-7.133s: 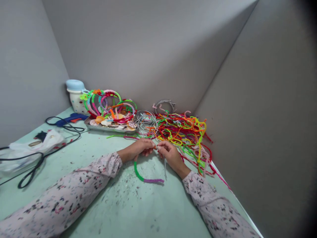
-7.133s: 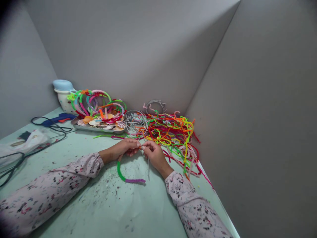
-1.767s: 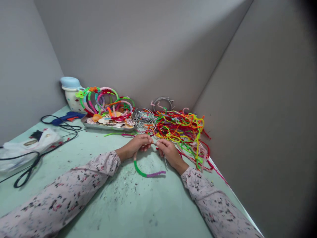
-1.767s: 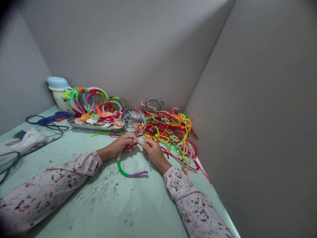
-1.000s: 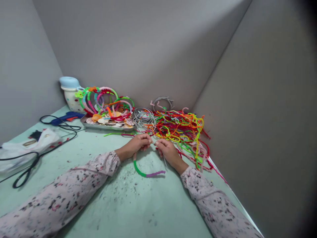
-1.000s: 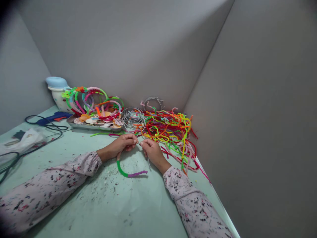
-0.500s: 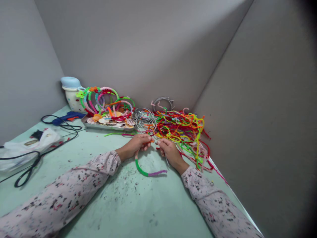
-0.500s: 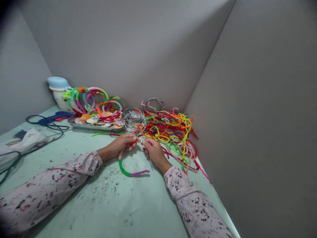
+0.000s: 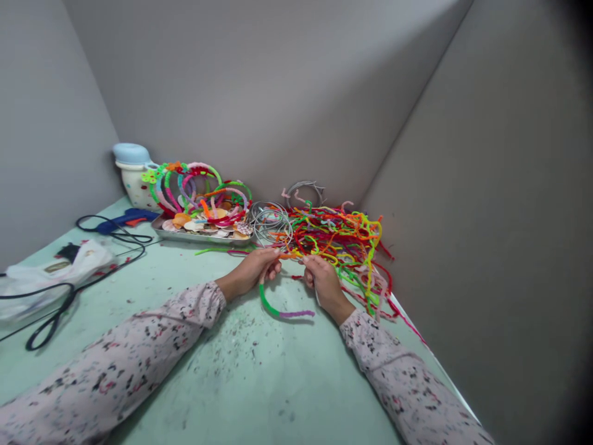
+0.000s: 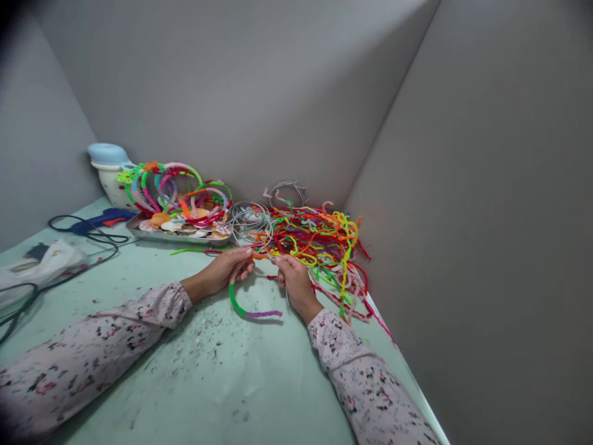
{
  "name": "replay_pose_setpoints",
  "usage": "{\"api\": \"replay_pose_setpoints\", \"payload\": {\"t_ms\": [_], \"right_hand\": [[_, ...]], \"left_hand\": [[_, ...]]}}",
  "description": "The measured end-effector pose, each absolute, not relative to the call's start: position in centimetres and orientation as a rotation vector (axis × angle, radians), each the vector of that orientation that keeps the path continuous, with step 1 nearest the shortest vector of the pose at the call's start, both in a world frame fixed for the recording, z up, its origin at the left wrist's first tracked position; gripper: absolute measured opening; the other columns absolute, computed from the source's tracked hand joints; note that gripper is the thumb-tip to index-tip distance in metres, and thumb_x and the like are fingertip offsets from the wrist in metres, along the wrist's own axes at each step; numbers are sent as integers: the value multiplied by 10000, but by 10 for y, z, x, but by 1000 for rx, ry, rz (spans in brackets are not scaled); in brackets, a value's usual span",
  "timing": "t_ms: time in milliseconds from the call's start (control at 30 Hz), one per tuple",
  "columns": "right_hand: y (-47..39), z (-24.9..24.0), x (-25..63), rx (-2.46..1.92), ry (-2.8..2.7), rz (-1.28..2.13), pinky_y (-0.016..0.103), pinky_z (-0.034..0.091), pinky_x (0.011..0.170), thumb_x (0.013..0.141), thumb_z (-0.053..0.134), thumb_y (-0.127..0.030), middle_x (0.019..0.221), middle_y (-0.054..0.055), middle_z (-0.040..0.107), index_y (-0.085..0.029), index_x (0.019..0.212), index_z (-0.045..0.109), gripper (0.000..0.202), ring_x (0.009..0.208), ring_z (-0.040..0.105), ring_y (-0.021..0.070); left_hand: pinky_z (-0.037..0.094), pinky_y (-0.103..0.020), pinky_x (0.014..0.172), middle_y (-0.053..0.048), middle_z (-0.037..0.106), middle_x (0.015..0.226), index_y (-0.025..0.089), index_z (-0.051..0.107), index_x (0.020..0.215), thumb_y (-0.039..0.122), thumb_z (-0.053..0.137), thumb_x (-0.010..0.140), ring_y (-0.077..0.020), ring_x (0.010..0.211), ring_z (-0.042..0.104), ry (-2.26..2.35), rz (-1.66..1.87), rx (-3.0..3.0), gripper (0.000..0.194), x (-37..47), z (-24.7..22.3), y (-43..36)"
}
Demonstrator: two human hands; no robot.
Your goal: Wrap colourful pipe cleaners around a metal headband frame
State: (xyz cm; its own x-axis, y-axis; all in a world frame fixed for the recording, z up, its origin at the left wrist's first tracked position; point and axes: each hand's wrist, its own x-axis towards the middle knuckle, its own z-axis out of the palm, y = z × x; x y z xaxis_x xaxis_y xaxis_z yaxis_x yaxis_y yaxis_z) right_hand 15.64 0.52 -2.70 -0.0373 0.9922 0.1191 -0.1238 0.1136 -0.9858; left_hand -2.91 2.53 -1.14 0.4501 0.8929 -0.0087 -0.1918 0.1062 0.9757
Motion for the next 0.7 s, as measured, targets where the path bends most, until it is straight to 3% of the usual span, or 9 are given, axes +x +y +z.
{"api": "replay_pose_setpoints", "payload": {"t_ms": [433, 567, 700], "right_hand": [[10, -31, 159, -1050, -1135, 1097, 202, 287, 383, 762, 576, -403, 459, -75, 417, -190, 733, 553, 216, 389, 362, 79], [5, -26, 158, -1047, -1182, 1090, 222, 387, 468, 764, 566, -378, 565, -48, 506, -199, 841, 595, 197, 490, 461, 104], [-3, -16, 154, -1076, -1309, 979, 243, 458, 582, 763, 575, -357, 743, -10, 606, -207, 900, 642, 214, 646, 536, 129]], "left_hand": [[335, -192, 450, -12, 542, 626, 128, 565, 717, 281, 565, 766, -68, 467, 447, 681, 972, 1150, 161, -31, -10, 27], [248, -192, 404, 10, 504, 579, 128, 567, 697, 253, 593, 726, -54, 429, 376, 729, 975, 1212, 131, -30, -10, 27], [250, -193, 416, 30, 492, 548, 133, 561, 680, 263, 593, 730, -49, 423, 356, 742, 948, 1277, 143, -29, -10, 23]]}}
